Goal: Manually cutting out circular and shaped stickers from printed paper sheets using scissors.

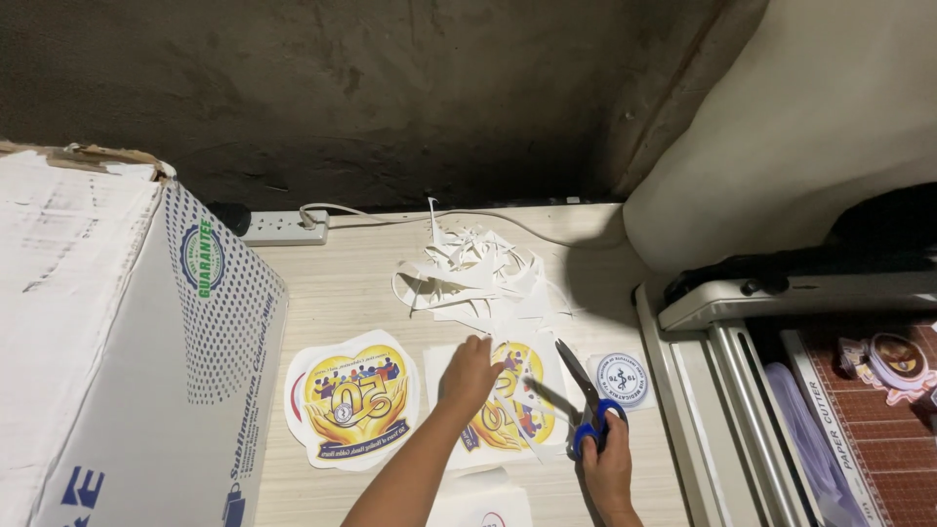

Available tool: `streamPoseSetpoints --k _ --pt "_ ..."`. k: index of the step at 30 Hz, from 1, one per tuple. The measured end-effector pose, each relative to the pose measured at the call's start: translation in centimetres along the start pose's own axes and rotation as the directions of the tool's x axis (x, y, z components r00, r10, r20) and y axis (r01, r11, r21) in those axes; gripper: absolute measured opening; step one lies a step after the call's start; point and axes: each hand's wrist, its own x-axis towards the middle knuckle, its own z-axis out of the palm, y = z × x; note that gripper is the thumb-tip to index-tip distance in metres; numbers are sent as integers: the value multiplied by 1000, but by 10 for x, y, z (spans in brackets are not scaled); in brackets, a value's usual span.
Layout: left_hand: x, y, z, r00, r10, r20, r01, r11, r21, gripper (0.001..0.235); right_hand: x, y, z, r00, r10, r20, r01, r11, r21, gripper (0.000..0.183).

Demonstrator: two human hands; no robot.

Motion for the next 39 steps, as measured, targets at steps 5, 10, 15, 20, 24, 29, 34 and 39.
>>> streamPoseSetpoints --k 5,10,15,20,24,29,34,39 --pt "8 -6 27 998 5 60 -5 1000 -5 23 0 0 -2 1000 10 -3 -10 999 44 56" --pt "20 -3 16 994 84 -68 -95 981 -169 20 -1 8 2 999 -19 -28 20 999 25 59" --pt "55 4 -36 977 -211 0 186 862 -471 21 -1 11 4 1000 23 -14 -23 999 30 58" --pt "115 -43 -33 918 -384 -101 195 658 -728 19 -2 6 1 999 44 7 -44 999 19 57" --pt "126 -39 -74 842 -531 -96 198 470 -860 22 0 5 1 995 95 33 -95 995 5 57" --pt "150 -50 -99 809 -558 -184 63 395 -917 24 1 4 0 993 104 55 -104 995 -6 55" --pt "144 -70 -89 846 -527 -83 233 505 -831 34 1 -1 -1 996 86 38 -87 996 21 55" --pt "114 -87 -39 695 -436 -572 257 893 -368 48 0 11 4 1000 17 7 -17 1000 -1 55"
